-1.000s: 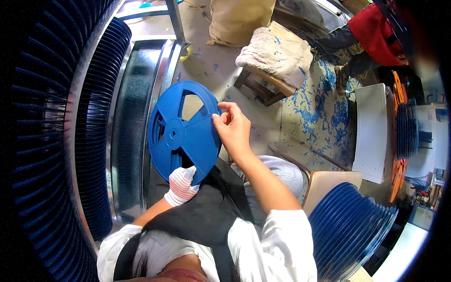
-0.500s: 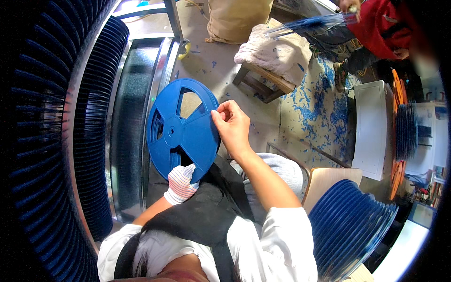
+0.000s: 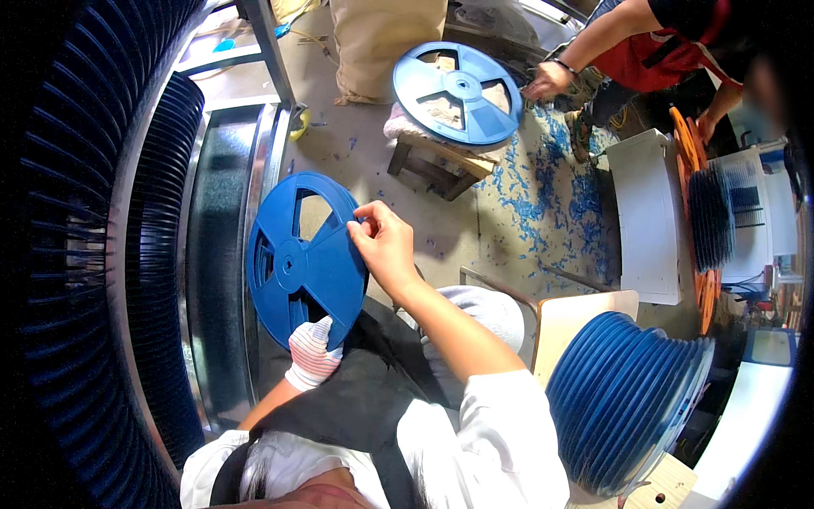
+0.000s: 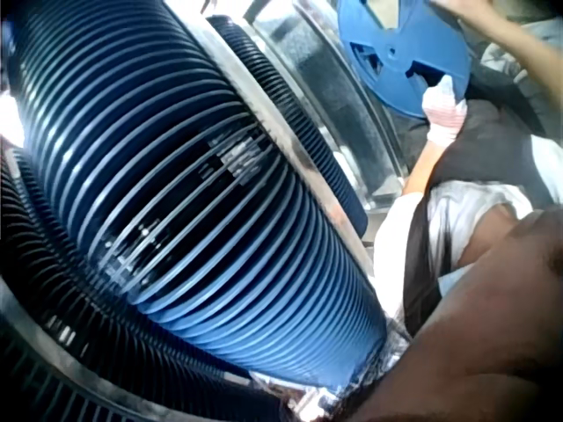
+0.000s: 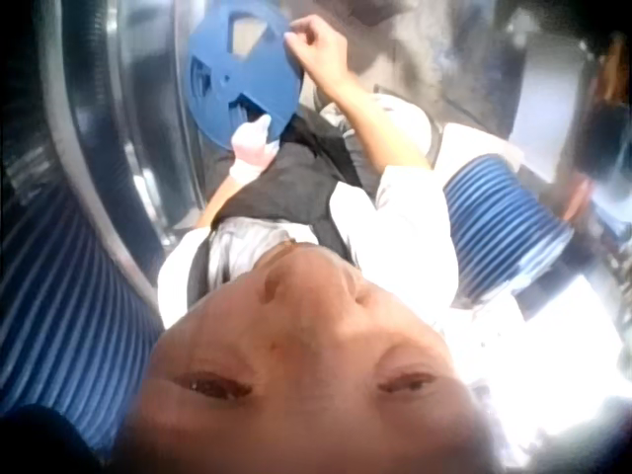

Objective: The person sits on the floor and repeatedly picks up blue plastic spools from a nearby pile. They place each spool onto a curved metal rack, stacking them vertically. The person handles the spools one by one, occasionally adjusting the stack to ensure alignment.

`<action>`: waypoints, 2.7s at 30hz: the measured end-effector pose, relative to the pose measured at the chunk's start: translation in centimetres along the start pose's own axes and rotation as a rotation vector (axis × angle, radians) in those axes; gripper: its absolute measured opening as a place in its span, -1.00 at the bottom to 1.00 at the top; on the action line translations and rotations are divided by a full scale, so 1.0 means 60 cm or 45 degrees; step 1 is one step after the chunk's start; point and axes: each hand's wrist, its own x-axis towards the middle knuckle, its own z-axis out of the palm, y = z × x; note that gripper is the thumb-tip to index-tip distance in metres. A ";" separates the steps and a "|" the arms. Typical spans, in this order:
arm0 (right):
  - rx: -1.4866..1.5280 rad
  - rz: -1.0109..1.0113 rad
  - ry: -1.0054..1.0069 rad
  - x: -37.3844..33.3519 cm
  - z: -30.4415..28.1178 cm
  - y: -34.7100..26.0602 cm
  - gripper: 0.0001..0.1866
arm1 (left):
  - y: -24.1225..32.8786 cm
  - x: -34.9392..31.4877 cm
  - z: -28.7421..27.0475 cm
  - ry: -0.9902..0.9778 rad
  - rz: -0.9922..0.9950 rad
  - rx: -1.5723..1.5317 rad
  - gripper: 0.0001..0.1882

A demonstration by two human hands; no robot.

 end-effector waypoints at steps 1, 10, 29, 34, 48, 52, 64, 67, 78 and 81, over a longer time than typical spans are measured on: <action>0.001 0.011 -0.001 0.000 -0.002 -0.002 -0.83 | 0.000 -0.001 0.000 -0.007 -0.006 0.002 -0.60; 0.027 0.010 -0.015 0.000 -0.001 0.000 -0.86 | 0.000 -0.002 0.002 -0.019 -0.044 0.026 -0.63; 0.117 0.084 -0.050 -0.008 -0.009 0.002 -0.81 | 0.007 0.003 -0.005 -0.057 -0.087 -0.025 -0.55; 0.518 0.108 0.031 -0.019 -0.013 0.024 -0.81 | 0.009 0.011 -0.007 0.031 -0.082 -0.019 -0.62; 1.036 0.923 -0.478 -0.080 0.017 -0.018 -0.58 | 0.032 0.129 -0.052 -0.139 -0.086 -0.068 -0.46; 0.931 0.873 -0.446 -0.065 0.003 -0.023 -0.63 | -0.038 0.125 -0.086 0.148 -0.297 0.191 -0.27; 0.838 0.356 -0.853 -0.084 0.027 -0.063 -0.39 | -0.126 0.155 -0.066 -0.198 -0.894 -0.596 0.31; 0.650 0.207 -0.919 -0.058 0.011 -0.055 -0.30 | -0.156 0.171 -0.062 -0.071 -0.831 -0.969 0.10; 0.511 -0.124 -0.497 0.009 -0.065 -0.135 -0.47 | -0.173 0.350 -0.010 0.195 -1.025 -1.918 -0.60; 0.158 -0.401 -0.650 -0.017 -0.065 -0.148 -0.44 | -0.222 0.441 0.028 0.449 -0.972 -1.915 -0.21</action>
